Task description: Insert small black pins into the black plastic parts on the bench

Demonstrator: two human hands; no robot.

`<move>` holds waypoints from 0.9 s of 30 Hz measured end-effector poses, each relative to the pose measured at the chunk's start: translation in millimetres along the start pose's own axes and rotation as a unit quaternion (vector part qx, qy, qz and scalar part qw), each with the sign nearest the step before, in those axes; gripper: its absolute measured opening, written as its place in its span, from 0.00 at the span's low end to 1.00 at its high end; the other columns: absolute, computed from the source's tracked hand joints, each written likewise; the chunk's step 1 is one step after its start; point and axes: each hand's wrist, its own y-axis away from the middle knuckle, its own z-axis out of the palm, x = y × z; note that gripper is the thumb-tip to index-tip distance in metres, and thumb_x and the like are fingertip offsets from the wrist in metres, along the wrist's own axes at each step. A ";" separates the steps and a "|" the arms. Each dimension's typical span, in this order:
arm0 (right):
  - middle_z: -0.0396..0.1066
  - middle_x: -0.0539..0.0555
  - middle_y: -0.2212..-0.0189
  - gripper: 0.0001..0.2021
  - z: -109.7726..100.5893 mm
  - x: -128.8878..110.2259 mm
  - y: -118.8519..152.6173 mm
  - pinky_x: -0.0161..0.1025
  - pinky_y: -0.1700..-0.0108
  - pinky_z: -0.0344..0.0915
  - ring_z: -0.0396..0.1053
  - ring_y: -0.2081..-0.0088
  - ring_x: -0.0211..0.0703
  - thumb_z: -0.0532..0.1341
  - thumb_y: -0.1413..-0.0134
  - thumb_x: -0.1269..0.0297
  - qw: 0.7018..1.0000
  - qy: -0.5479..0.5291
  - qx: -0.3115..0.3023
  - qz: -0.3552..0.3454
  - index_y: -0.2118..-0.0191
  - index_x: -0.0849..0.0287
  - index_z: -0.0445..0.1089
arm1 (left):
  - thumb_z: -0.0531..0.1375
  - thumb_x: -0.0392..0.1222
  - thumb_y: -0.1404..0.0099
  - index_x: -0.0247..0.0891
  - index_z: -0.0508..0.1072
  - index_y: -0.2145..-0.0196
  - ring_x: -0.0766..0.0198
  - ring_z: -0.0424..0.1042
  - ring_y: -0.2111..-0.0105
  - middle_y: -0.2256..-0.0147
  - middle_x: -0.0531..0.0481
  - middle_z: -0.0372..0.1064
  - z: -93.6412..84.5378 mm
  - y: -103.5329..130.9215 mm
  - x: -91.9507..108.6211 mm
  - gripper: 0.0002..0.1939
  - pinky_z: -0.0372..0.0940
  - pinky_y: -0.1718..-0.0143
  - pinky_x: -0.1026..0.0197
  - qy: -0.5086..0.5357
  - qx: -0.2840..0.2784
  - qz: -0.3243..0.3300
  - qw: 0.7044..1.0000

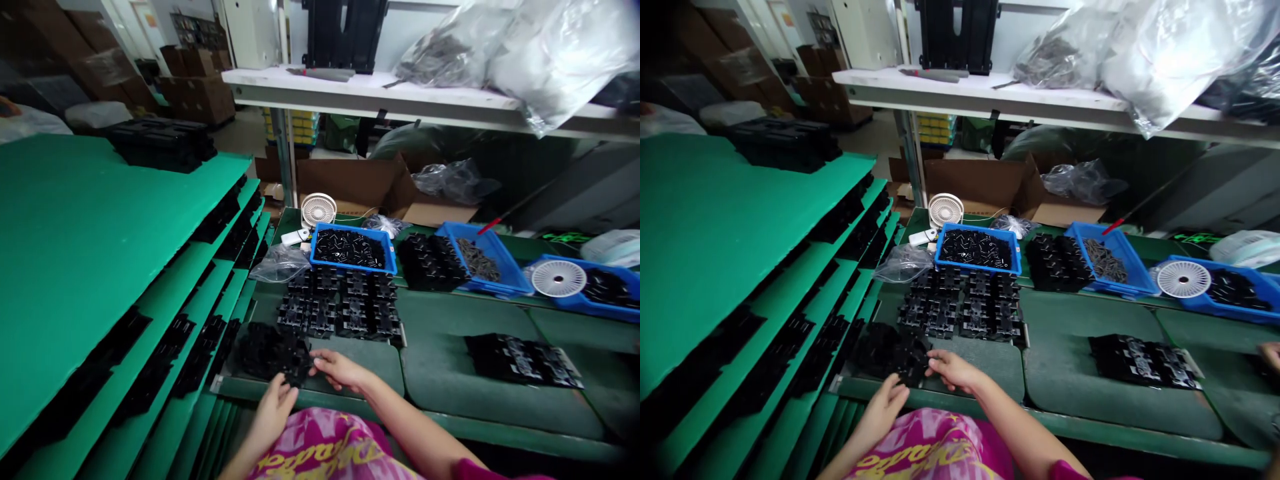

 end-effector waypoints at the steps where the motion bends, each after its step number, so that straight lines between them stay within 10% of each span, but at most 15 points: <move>1: 0.72 0.56 0.58 0.27 -5.8 2.3 6.4 0.24 0.89 0.45 0.52 0.87 0.22 0.57 0.44 0.48 1.000 0.009 0.016 -0.003 0.43 0.58 0.58 | 0.58 0.59 0.51 0.30 0.67 0.52 0.50 0.74 0.57 0.58 0.35 0.74 6.7 -1.7 2.5 0.35 0.68 0.54 0.55 -0.012 -0.046 0.012 0.999; 7: 0.73 0.57 0.60 0.28 -28.9 16.1 34.1 0.27 0.87 0.48 0.50 0.86 0.23 0.58 0.46 0.48 0.998 0.032 0.058 0.001 0.44 0.60 0.61 | 0.56 0.55 0.44 0.45 0.77 0.63 0.53 0.73 0.57 0.61 0.49 0.77 -16.4 -9.4 26.6 0.17 0.65 0.51 0.54 -0.081 -0.153 0.079 0.982; 14: 0.73 0.53 0.67 0.25 -27.6 27.2 30.3 0.28 0.82 0.53 0.56 0.84 0.26 0.62 0.51 0.49 0.998 0.002 0.067 0.002 0.53 0.61 0.64 | 0.53 0.52 0.42 0.32 0.52 0.39 0.49 0.42 0.36 0.35 0.37 0.43 -79.9 -52.8 -9.4 0.37 0.42 0.37 0.46 -0.156 0.091 0.031 0.983; 19: 0.70 0.50 0.71 0.19 -21.4 8.5 25.2 0.30 0.75 0.60 0.62 0.77 0.30 0.66 0.55 0.51 0.993 -0.085 0.081 -0.019 0.65 0.62 0.66 | 0.44 0.48 0.37 0.21 0.52 0.42 0.54 0.57 0.41 0.43 0.28 0.59 -44.2 -72.1 -33.2 0.32 0.54 0.42 0.57 -0.118 0.051 -0.018 0.992; 27: 0.70 0.54 0.68 0.16 -26.2 -45.1 26.1 0.32 0.69 0.67 0.68 0.71 0.33 0.63 0.47 0.53 0.972 -0.205 0.069 -0.089 0.61 0.62 0.67 | 0.43 0.47 0.35 0.18 0.46 0.40 0.56 0.52 0.38 0.39 0.28 0.51 12.8 -82.2 -16.3 0.33 0.50 0.40 0.59 -0.091 0.018 0.005 0.996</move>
